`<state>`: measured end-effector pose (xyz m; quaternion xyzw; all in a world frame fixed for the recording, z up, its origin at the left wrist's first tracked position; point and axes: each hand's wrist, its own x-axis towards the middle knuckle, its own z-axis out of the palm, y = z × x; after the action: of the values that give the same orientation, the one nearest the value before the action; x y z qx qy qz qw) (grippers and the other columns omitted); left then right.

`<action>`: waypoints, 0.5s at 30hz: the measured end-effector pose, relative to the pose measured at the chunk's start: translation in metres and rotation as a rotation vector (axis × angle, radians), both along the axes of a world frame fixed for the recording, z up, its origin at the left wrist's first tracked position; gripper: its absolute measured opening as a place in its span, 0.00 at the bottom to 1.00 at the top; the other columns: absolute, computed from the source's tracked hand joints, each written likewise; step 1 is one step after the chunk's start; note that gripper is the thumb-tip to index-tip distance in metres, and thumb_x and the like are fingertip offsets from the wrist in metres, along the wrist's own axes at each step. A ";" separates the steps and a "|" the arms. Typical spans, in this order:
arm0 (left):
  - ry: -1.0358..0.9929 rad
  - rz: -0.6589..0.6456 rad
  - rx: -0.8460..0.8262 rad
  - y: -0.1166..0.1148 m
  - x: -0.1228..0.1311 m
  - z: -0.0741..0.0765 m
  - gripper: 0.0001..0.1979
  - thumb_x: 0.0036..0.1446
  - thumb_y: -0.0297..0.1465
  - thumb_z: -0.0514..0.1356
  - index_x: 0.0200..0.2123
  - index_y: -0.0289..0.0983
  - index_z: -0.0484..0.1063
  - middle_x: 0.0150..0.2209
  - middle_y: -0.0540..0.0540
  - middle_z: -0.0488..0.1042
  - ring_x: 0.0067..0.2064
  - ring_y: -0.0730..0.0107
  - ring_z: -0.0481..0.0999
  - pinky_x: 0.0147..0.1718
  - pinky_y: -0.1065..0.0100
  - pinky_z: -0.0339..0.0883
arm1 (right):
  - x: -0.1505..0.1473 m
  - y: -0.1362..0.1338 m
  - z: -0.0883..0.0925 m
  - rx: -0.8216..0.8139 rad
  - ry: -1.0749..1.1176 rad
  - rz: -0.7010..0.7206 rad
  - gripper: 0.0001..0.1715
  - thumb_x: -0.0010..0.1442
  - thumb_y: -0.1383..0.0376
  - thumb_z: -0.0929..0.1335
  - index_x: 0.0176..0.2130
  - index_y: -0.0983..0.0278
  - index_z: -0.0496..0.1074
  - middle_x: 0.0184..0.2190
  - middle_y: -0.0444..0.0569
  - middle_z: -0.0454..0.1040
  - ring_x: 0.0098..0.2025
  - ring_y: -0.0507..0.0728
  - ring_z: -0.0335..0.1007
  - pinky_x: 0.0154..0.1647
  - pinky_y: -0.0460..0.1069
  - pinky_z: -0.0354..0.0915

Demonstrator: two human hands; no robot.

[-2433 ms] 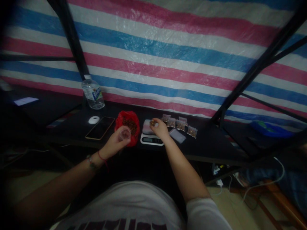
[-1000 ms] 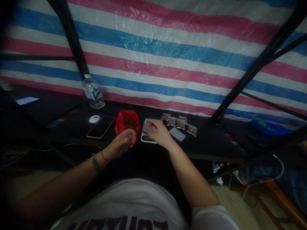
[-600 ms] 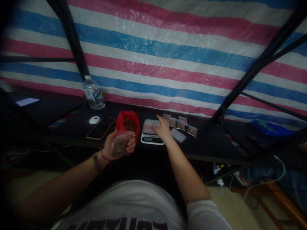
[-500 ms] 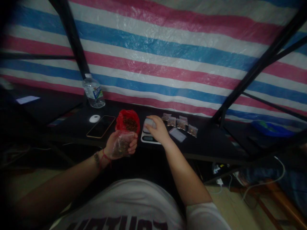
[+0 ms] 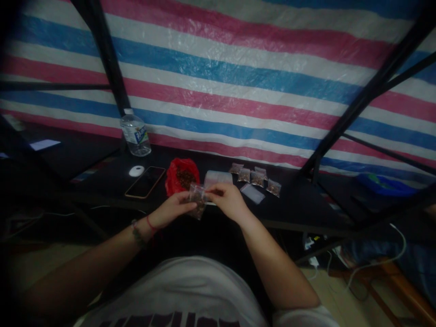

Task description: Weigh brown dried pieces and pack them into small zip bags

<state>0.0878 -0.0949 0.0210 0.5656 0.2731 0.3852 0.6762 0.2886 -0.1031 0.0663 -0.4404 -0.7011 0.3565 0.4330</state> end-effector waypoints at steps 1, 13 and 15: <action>0.029 0.024 0.024 0.001 0.001 0.001 0.18 0.46 0.36 0.68 0.39 0.32 0.76 0.37 0.44 0.79 0.38 0.66 0.77 0.42 0.65 0.69 | 0.001 0.001 0.000 -0.008 0.044 -0.017 0.11 0.50 0.62 0.72 0.35 0.64 0.76 0.26 0.45 0.74 0.27 0.52 0.68 0.30 0.47 0.63; 0.098 0.250 0.240 0.003 0.000 0.003 0.16 0.48 0.37 0.66 0.39 0.33 0.76 0.38 0.43 0.80 0.38 0.64 0.79 0.42 0.63 0.72 | -0.005 0.009 -0.016 -0.143 0.070 0.028 0.13 0.48 0.57 0.73 0.26 0.66 0.75 0.21 0.43 0.72 0.24 0.51 0.65 0.28 0.46 0.60; 0.123 0.363 0.284 0.004 -0.002 0.005 0.14 0.49 0.38 0.65 0.37 0.34 0.77 0.35 0.44 0.80 0.36 0.65 0.78 0.39 0.65 0.72 | -0.005 0.009 -0.018 -0.118 0.058 0.019 0.12 0.48 0.58 0.73 0.27 0.65 0.76 0.22 0.44 0.73 0.26 0.51 0.66 0.29 0.46 0.61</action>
<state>0.0861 -0.0912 0.0255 0.6188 0.3540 0.4999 0.4918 0.2835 -0.0940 0.0483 -0.4480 -0.6703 0.4140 0.4227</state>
